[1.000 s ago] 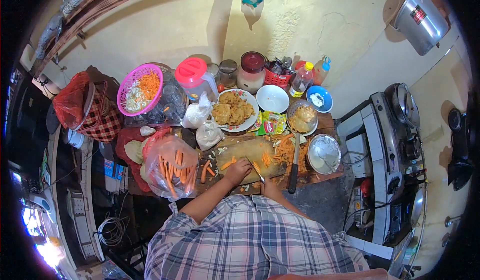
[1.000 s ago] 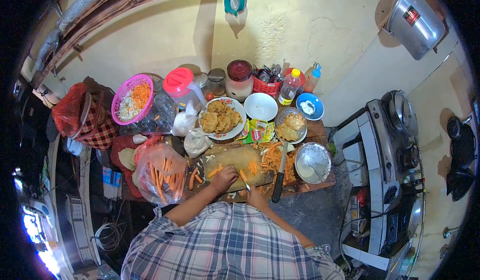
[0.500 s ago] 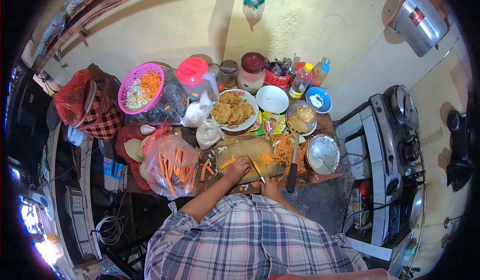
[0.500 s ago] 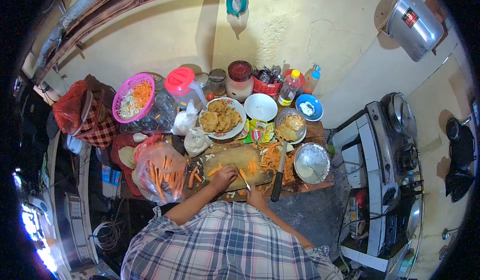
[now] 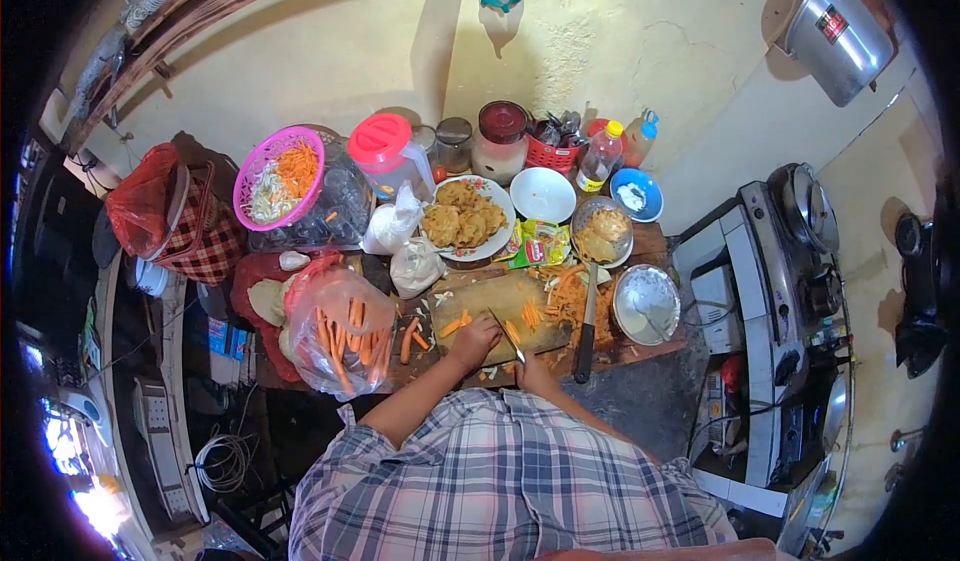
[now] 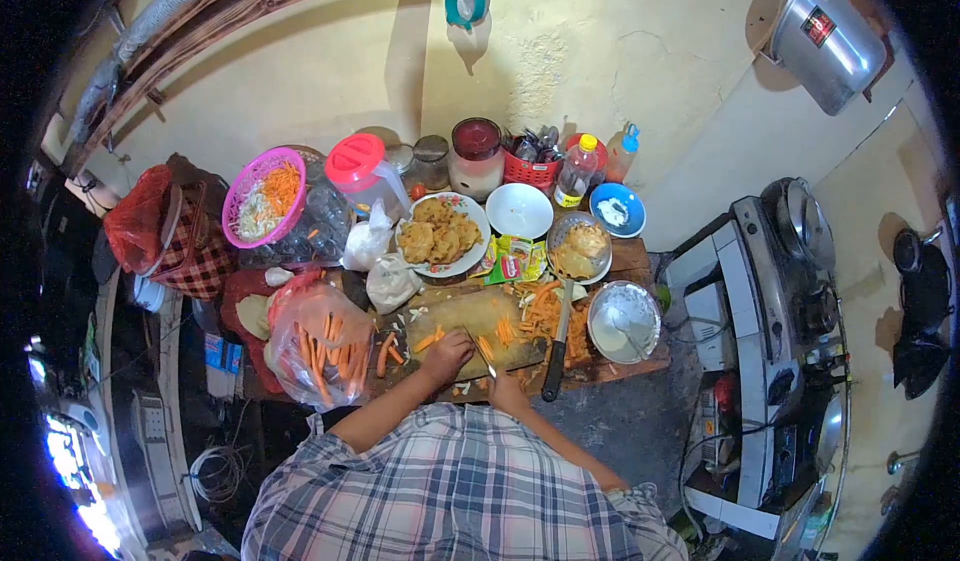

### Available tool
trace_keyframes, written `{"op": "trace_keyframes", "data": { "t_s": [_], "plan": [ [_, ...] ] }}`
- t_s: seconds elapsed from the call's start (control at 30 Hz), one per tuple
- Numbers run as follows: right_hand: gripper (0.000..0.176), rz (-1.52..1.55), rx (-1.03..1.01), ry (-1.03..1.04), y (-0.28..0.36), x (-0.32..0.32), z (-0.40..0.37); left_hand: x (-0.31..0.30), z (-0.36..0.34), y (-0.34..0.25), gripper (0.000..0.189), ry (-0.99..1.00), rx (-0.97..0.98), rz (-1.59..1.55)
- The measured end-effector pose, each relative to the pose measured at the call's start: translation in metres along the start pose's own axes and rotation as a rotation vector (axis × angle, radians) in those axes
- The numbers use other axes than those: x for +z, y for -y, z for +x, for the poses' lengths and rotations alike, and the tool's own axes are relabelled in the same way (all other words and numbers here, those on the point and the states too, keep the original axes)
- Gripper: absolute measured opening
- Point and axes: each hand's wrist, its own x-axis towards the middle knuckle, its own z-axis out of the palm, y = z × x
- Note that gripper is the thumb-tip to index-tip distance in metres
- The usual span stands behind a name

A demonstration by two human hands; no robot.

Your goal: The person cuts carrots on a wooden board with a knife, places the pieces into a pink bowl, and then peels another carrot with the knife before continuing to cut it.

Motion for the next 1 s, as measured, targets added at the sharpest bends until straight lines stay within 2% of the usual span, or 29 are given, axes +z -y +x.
{"op": "trace_keyframes", "data": {
  "t_s": [0.17, 0.27, 0.33, 0.37, 0.4, 0.43, 0.5, 0.57, 0.6, 0.67, 0.7, 0.73, 0.77, 0.87, 1.0],
  "plan": [
    [0.03, -0.089, 0.028, -0.002, 0.017, -0.014, -0.009, -0.003, -0.001, -0.004, 0.009, 0.005, -0.007, -0.005],
    [0.025, -0.118, 0.134, -0.064, 0.025, -0.028, -0.019, 0.002, 0.003, -0.004, 0.01, -0.024, 0.015, 0.037],
    [0.022, -0.114, -0.044, -0.279, 0.006, -0.022, -0.018, 0.005, 0.01, -0.006, 0.01, 0.013, 0.028, 0.053],
    [0.022, -0.116, -0.046, -0.278, 0.01, -0.028, -0.02, 0.006, 0.014, -0.006, 0.011, 0.05, 0.039, 0.073],
    [0.022, 0.011, 0.005, -0.272, 0.013, -0.034, -0.022, 0.008, 0.017, -0.008, 0.011, 0.048, 0.037, 0.075],
    [0.023, 0.139, 0.056, -0.265, 0.018, -0.038, -0.023, 0.01, 0.021, -0.009, 0.014, 0.069, 0.0, 0.07],
    [0.022, 0.174, 0.078, -0.28, 0.021, -0.039, -0.021, -0.001, 0.029, -0.016, 0.018, 0.089, -0.036, 0.066],
    [0.022, 0.208, 0.102, -0.296, 0.019, -0.04, -0.019, -0.02, 0.036, -0.028, 0.026, -0.046, -0.271, 0.016],
    [0.023, 0.187, 0.063, -0.251, 0.014, -0.038, -0.018, -0.024, 0.033, -0.024, 0.026, -0.046, -0.272, 0.018],
    [0.024, 0.169, 0.022, -0.203, 0.003, -0.031, -0.014, -0.043, 0.02, -0.007, 0.033, -0.079, -0.434, 0.042],
    [0.025, 0.111, -0.077, -0.157, -0.006, -0.025, -0.011, -0.054, 0.013, -0.002, 0.033, -0.078, -0.433, 0.045],
    [0.026, 0.053, -0.177, -0.111, -0.015, -0.019, -0.009, -0.067, 0.004, 0.001, 0.032, -0.031, -0.469, 0.069],
    [0.026, 0.054, -0.179, -0.109, -0.023, -0.012, -0.008, -0.075, -0.004, 0.003, 0.031, 0.014, -0.507, 0.093],
    [0.028, -0.037, -0.18, -0.129, -0.029, -0.004, -0.006, -0.081, -0.023, 0.012, 0.025, 0.118, -0.425, 0.151],
    [0.03, 0.009, 0.004, -0.158, 0.001, -0.029, -0.012, -0.068, -0.034, 0.025, 0.018, 0.107, -0.351, 0.233]
  ]
}}
